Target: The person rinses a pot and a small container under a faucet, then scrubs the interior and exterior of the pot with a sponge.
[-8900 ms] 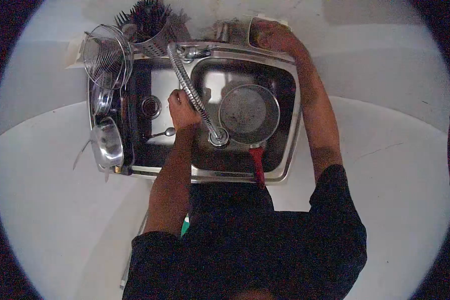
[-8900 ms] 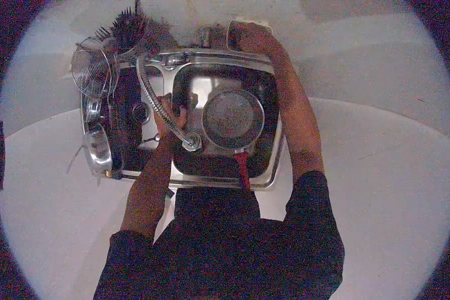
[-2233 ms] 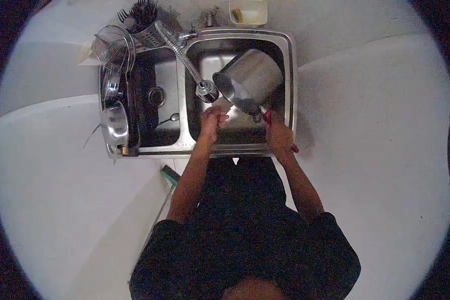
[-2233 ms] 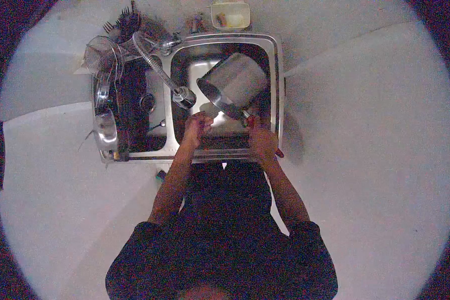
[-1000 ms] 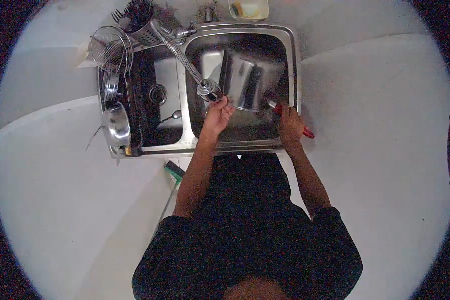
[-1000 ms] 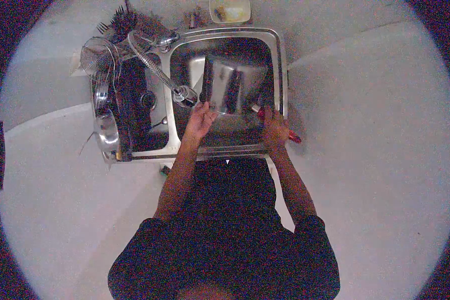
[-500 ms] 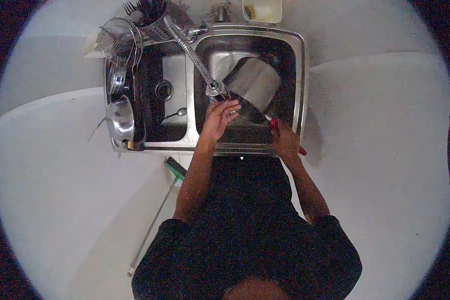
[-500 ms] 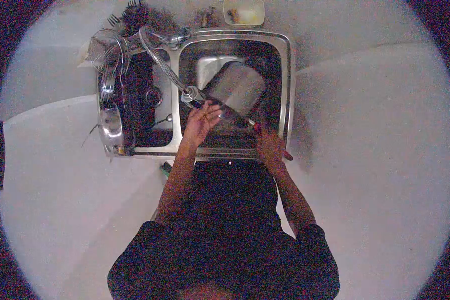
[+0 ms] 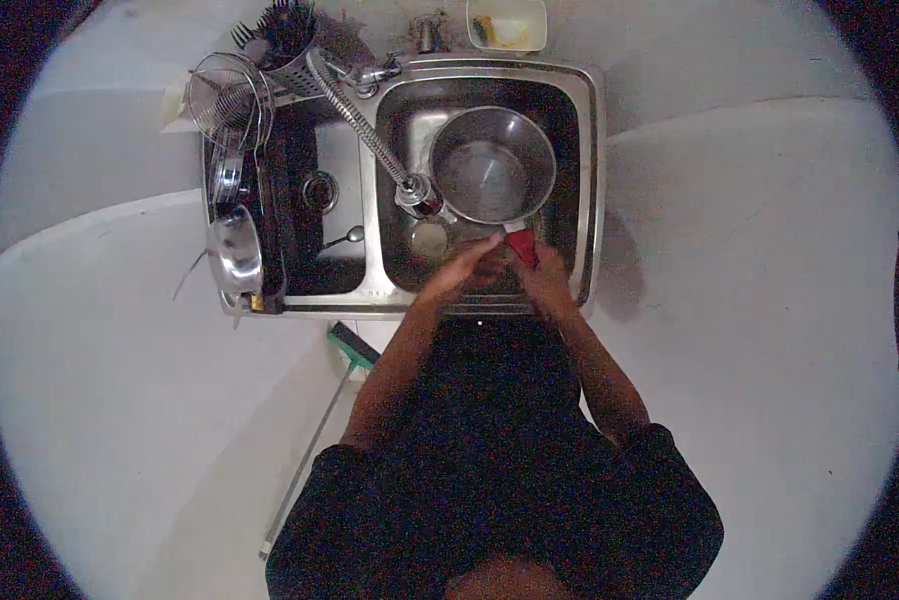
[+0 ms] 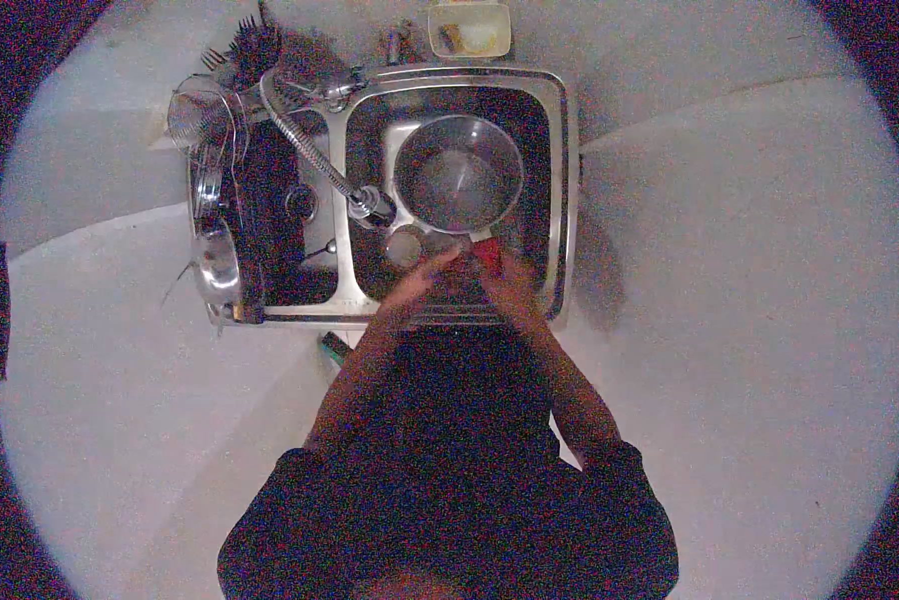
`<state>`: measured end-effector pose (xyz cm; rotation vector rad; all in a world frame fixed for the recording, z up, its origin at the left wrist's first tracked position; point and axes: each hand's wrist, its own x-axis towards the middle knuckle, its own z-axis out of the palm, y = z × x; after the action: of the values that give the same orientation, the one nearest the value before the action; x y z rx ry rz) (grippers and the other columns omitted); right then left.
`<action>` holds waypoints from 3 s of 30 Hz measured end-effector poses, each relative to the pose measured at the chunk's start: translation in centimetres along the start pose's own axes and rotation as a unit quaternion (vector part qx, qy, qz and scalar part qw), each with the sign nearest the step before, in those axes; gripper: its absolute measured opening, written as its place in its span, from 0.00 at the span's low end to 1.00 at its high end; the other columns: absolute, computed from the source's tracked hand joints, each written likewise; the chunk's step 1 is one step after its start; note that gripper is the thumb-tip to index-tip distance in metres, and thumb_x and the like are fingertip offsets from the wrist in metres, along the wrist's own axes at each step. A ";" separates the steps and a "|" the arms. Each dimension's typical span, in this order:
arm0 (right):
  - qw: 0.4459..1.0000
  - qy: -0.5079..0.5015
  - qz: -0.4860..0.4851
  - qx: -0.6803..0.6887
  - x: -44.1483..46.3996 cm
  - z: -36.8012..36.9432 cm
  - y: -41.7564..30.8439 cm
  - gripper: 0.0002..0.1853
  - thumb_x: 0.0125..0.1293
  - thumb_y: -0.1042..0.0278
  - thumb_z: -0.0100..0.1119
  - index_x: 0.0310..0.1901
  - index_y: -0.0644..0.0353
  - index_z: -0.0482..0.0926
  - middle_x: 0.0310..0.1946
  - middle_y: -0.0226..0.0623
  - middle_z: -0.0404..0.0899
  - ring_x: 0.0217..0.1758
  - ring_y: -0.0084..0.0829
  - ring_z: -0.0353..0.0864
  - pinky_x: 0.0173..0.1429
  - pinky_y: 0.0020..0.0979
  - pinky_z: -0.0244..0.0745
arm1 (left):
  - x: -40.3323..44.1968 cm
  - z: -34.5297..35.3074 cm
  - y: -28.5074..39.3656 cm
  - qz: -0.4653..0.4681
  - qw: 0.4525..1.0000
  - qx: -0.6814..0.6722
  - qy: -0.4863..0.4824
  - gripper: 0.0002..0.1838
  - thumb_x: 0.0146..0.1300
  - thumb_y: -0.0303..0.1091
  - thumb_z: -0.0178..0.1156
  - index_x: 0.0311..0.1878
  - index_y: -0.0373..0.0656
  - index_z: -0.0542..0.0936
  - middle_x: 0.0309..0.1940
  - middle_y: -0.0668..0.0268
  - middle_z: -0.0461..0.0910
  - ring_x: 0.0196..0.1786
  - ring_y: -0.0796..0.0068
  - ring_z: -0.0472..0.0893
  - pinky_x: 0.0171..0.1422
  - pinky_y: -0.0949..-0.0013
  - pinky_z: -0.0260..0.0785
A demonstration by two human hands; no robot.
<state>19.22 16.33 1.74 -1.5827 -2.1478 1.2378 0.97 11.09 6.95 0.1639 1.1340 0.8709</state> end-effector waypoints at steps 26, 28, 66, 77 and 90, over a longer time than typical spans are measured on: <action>0.903 0.002 -0.280 -0.325 39.4 -8.9 -15.5 0.16 0.65 0.60 0.58 0.49 0.60 0.80 0.43 0.46 0.81 0.45 0.42 0.82 0.52 0.42 0.76 | 2.8 -5.0 -4.4 0.064 0.983 -0.006 0.174 0.20 0.65 0.48 0.63 0.49 0.42 0.73 0.30 0.70 0.78 0.28 0.78 0.78 0.28 0.73 0.73; 0.905 -0.062 -0.252 -0.336 40.6 -7.9 -15.6 0.16 0.65 0.60 0.58 0.50 0.61 0.79 0.45 0.46 0.80 0.46 0.42 0.81 0.53 0.42 0.75 | 2.8 -4.9 -4.5 0.087 0.981 -0.020 0.172 0.20 0.66 0.47 0.63 0.49 0.42 0.73 0.30 0.70 0.78 0.28 0.78 0.78 0.29 0.73 0.73; 0.889 -0.136 -0.083 0.429 13.7 -10.9 -14.0 0.15 0.70 0.63 0.54 0.54 0.59 0.74 0.48 0.34 0.81 0.40 0.24 0.81 0.47 0.26 0.75 | 0.2 1.0 -3.8 0.175 0.938 0.201 0.222 0.20 0.67 0.46 0.61 0.47 0.37 0.73 0.33 0.66 0.76 0.36 0.71 0.74 0.44 0.64 0.69; 0.914 0.085 -0.392 0.056 13.0 -9.1 -12.3 0.13 0.61 0.69 0.58 0.47 0.62 0.81 0.33 0.52 0.81 0.38 0.51 0.81 0.43 0.44 0.74 | -2.4 1.3 -4.1 0.247 0.887 0.334 0.202 0.21 0.66 0.48 0.62 0.44 0.36 0.75 0.33 0.58 0.79 0.35 0.66 0.76 0.44 0.62 0.69; 0.949 0.031 -0.308 -0.055 11.1 -8.1 -10.9 0.20 0.55 0.75 0.56 0.53 0.61 0.79 0.33 0.52 0.82 0.35 0.50 0.82 0.44 0.45 0.76 | -2.4 0.5 -5.6 0.230 0.905 0.300 0.195 0.24 0.65 0.52 0.62 0.45 0.36 0.76 0.33 0.58 0.80 0.34 0.65 0.77 0.45 0.61 0.70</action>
<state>11.95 29.12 11.28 -0.8375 -2.4229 0.8600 3.95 5.79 5.95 0.8237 1.7662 0.9641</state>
